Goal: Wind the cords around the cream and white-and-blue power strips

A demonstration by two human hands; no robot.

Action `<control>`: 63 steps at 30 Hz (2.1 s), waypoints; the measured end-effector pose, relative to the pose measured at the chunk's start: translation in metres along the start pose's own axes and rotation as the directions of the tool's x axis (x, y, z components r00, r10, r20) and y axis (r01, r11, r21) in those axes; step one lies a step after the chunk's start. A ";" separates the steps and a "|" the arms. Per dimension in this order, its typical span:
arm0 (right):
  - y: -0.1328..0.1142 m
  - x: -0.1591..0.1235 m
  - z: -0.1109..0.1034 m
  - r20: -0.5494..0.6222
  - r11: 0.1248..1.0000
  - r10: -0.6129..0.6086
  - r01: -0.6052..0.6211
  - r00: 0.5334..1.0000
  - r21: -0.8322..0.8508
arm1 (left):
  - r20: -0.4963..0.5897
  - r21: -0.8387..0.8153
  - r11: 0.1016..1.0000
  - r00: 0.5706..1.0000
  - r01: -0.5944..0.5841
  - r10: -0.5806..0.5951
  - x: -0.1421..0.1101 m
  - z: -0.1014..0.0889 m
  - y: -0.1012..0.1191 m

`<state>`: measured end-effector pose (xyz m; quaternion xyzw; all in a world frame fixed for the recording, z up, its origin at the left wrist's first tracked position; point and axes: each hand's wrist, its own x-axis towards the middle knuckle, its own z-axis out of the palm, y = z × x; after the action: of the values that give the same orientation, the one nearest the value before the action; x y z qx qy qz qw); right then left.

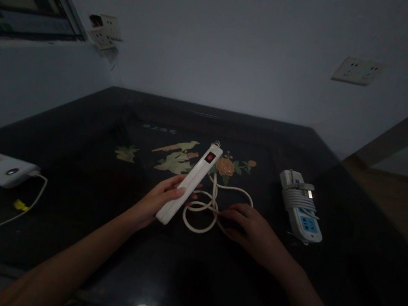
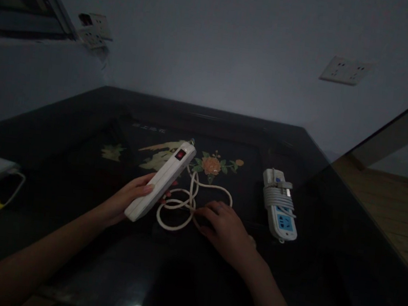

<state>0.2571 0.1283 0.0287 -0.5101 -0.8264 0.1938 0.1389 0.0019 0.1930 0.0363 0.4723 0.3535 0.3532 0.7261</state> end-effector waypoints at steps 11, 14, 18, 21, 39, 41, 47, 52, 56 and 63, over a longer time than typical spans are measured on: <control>0.024 -0.012 -0.028 -0.172 0.966 0.258 -0.260 0.951 0.012 | 0.115 0.483 0.838 0.967 -0.256 0.229 -0.002 -0.004 -0.007; 0.032 -0.023 -0.040 0.040 0.925 0.368 -0.370 0.929 0.089 | 0.225 0.605 0.729 0.947 -0.322 0.231 -0.009 0.002 -0.008; 0.029 -0.028 -0.043 0.134 0.903 0.382 -0.400 0.914 0.159 | 0.284 0.591 0.734 0.938 -0.335 0.199 -0.018 0.014 -0.009; 0.013 -0.023 -0.040 0.096 0.892 0.331 -0.345 0.939 0.293 | 0.240 0.559 0.772 0.950 -0.302 0.198 -0.020 0.024 -0.012; -0.045 -0.008 0.012 -0.010 0.261 0.246 -0.056 0.969 0.964 | -0.052 -0.194 0.980 0.998 -0.033 0.024 -0.011 0.079 -0.017; -0.042 -0.007 0.010 -0.029 0.237 0.318 -0.050 0.948 0.970 | -0.072 -0.239 0.970 0.997 -0.052 0.036 0.000 0.085 -0.017; -0.010 -0.009 -0.012 -0.144 0.291 0.518 -0.016 0.843 0.956 | 0.034 0.325 0.882 0.937 -0.340 0.349 0.031 0.085 -0.027; 0.031 -0.012 -0.027 -0.350 0.511 0.640 -0.040 0.684 0.858 | 0.555 0.794 0.051 0.756 -0.606 0.346 0.020 0.072 -0.042; 0.054 -0.008 -0.022 -0.373 0.577 0.647 -0.106 0.665 0.810 | 0.678 0.735 -0.202 0.703 -0.647 0.216 0.012 0.062 -0.056; 0.079 -0.004 -0.007 -0.379 0.662 0.633 -0.218 0.675 0.718 | 0.770 0.639 -0.170 0.625 -0.751 0.130 0.001 0.042 -0.039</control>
<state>0.3244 0.1581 -0.0016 -0.6575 -0.4718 0.3092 0.4996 0.0452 0.1638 0.0120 0.9827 0.1092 0.1316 0.0718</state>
